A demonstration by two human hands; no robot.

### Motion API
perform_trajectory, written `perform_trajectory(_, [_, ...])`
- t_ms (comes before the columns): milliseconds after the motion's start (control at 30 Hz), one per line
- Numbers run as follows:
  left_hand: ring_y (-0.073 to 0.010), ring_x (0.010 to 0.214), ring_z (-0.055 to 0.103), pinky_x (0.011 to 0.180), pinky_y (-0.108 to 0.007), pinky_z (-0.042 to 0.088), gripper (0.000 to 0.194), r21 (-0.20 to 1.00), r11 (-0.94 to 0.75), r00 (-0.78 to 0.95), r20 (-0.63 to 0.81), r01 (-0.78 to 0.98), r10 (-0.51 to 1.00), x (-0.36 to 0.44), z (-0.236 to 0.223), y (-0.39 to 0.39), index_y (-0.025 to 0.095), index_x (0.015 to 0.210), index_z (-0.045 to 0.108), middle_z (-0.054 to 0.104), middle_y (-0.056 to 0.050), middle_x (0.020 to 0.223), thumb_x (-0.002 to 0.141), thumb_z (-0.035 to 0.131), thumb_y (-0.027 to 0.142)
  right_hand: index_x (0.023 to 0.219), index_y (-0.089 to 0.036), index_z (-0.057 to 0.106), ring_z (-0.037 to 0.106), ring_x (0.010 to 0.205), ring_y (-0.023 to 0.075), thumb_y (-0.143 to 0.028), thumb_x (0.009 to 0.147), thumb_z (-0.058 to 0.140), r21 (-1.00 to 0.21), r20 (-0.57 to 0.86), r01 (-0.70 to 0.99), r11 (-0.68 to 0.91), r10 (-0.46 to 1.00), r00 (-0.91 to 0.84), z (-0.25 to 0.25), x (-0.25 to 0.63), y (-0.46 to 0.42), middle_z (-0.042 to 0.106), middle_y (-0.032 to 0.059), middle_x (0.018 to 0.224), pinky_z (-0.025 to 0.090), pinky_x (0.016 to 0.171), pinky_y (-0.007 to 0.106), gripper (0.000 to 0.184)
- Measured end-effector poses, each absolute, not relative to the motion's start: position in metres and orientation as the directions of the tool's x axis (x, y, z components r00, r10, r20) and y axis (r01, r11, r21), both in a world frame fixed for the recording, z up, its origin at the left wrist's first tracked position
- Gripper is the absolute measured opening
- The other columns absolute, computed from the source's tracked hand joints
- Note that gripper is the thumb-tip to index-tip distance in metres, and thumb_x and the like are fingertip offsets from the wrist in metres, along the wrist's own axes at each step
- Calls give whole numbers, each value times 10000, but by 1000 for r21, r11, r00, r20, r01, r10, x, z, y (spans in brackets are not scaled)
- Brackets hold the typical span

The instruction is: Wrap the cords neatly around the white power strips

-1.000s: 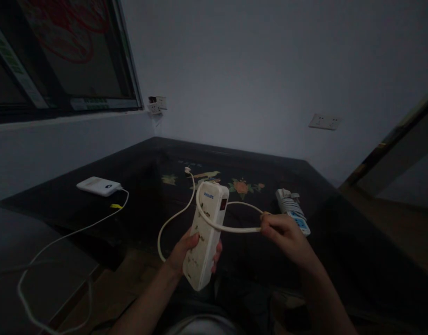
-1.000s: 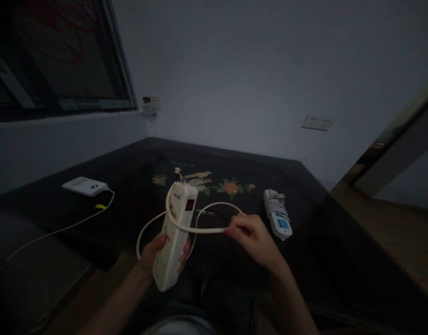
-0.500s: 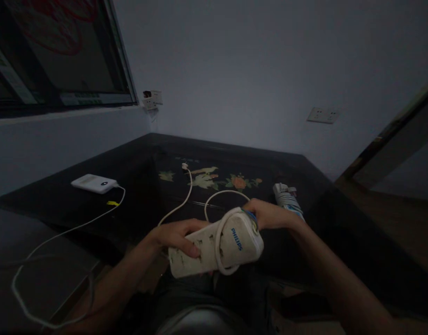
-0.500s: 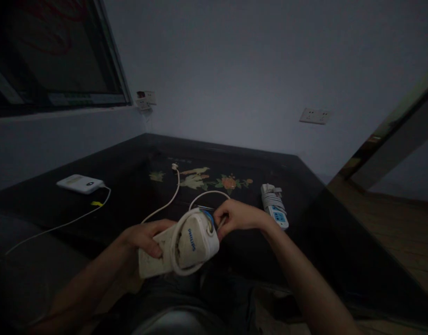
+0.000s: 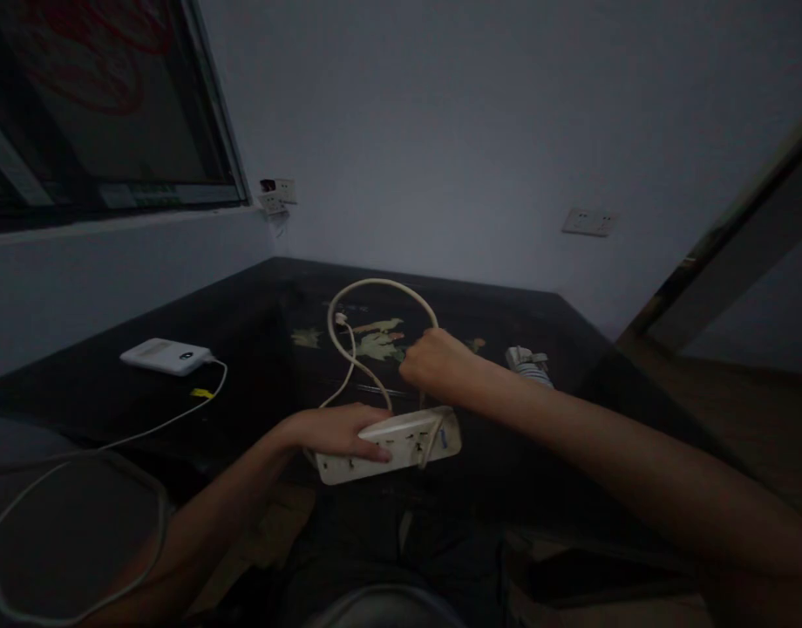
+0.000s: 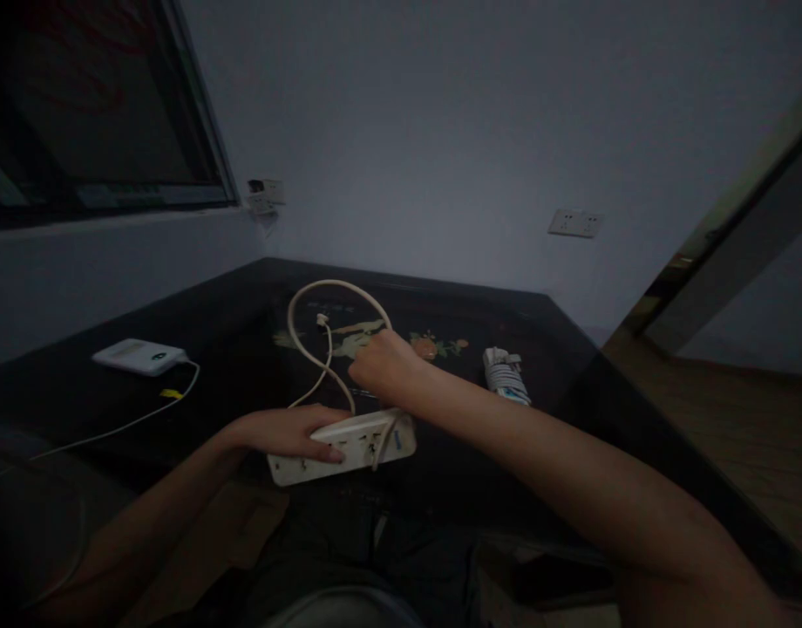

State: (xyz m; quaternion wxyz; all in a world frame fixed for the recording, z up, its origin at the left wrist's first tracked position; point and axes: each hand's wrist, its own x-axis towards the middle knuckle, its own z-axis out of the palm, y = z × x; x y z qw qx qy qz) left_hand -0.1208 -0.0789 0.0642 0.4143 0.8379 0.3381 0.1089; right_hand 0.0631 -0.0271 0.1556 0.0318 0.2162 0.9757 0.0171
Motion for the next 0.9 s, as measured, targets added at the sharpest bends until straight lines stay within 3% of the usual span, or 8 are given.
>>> perform_trajectory(133, [-200,874,605,739,-262,457,369,813,-369,717,-83,450,692,-120,55,-77,174,1045,626,651,-57,986,815,588,460,717,-164,719,652,742,194,-64,797,606,218,-72,424,879,448,-891,166,64,-27,695,73,686,442,662,314,170])
perform_trajectory(467, [-211,938,582,750,-260,448,407,862,-250,676,-137,442,724,-107,48,-89,189,1128,571,624,-55,1050,813,593,445,737,-165,726,626,702,177,-139,673,731,100,-181,445,890,456,-872,177,78,-23,687,56,704,406,602,270,69])
perform_trajectory(567, [-205,921,584,738,-258,451,406,878,-243,675,-116,412,729,-100,49,-96,200,1141,554,617,-47,1023,815,595,440,748,-165,723,588,609,140,-153,662,730,-47,-237,465,884,442,-865,177,83,-11,663,20,658,372,552,246,86])
perform_trajectory(733, [-232,1049,551,865,-314,437,552,924,-167,606,-82,344,791,-92,40,-102,202,1300,437,575,-74,1166,824,592,437,914,-136,698,529,509,84,-142,702,670,-474,-278,482,737,394,-876,177,96,7,602,-41,566,365,486,194,214])
perform_trajectory(900, [-271,1159,501,971,-390,386,652,942,-160,410,26,296,912,-96,26,-98,181,1376,348,519,-122,1290,821,589,426,1055,-103,640,516,461,63,-88,775,539,-615,-199,508,604,504,-841,182,92,-11,651,7,715,414,461,197,298])
